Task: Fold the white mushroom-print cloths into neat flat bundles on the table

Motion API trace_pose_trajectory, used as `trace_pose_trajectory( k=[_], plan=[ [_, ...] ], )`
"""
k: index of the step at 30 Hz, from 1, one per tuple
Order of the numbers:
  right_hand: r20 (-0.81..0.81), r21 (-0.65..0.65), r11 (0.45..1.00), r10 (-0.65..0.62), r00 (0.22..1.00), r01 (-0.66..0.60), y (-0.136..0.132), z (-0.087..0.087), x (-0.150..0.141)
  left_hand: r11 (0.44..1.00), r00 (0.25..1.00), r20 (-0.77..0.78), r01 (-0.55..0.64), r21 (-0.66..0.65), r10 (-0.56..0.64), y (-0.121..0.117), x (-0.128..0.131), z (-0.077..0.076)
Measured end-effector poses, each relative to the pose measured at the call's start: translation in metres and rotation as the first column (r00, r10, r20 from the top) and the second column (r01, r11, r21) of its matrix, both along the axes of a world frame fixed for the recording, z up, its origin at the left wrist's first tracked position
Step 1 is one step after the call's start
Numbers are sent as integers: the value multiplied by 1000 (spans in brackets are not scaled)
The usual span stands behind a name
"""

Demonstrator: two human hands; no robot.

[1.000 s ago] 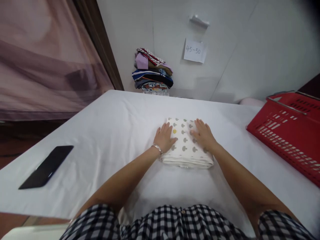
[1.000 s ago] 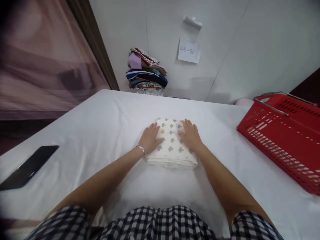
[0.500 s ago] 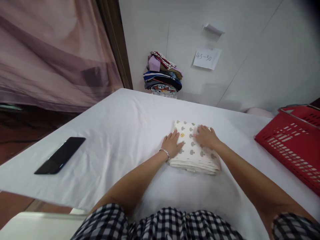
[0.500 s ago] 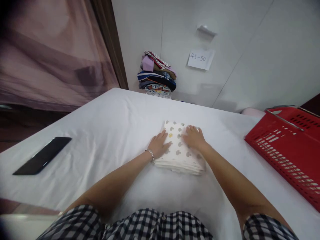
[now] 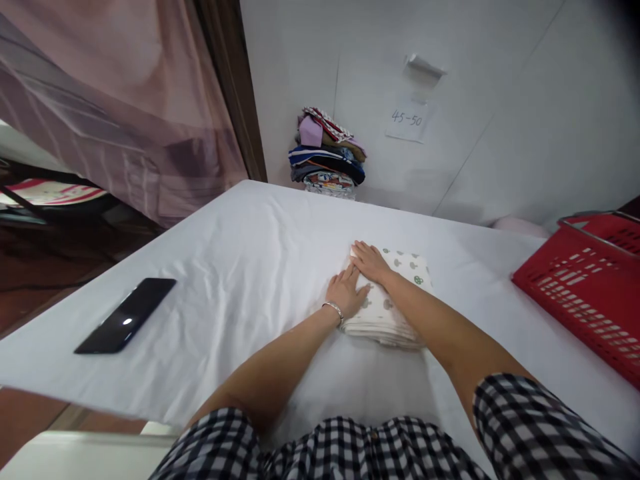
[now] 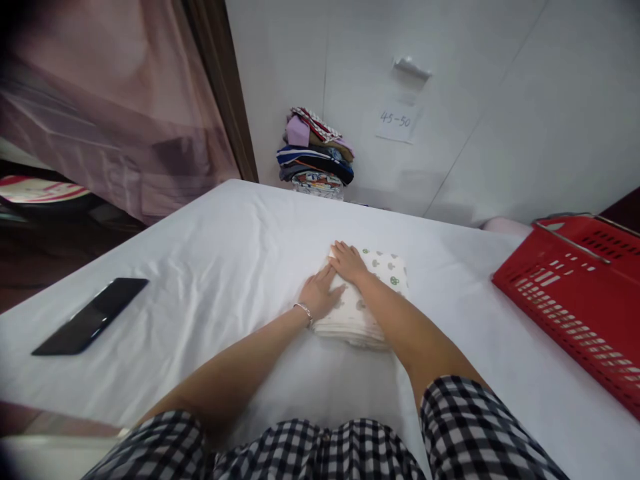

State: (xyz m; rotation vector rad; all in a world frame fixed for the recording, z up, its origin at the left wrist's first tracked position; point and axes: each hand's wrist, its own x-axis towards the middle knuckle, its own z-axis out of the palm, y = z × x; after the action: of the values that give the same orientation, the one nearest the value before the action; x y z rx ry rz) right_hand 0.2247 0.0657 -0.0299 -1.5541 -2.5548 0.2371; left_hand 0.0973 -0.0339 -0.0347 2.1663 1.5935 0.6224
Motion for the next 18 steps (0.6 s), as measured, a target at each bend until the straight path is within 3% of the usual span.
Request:
trace_pose_trajectory(
  k=[6, 11, 15, 18],
  plan=[
    [-58, -76, 997, -27, 998, 23, -3, 14, 17, 1000, 999, -34, -8, -3, 8, -2, -2, 1],
    [-18, -10, 969, -248, 969, 248, -8, 17, 91, 995, 996, 28, -89, -37, 90, 1, -4, 4],
    [-95, -107, 907, -416, 904, 406, -9, 11, 152, 959, 961, 188, -158, -236, 204, 9, -10, 13],
    [-194, -163, 903, -424, 885, 397, -7, 10, 168, 903, 946, 196, -164, -398, 259, 15, -17, 20]
  ],
)
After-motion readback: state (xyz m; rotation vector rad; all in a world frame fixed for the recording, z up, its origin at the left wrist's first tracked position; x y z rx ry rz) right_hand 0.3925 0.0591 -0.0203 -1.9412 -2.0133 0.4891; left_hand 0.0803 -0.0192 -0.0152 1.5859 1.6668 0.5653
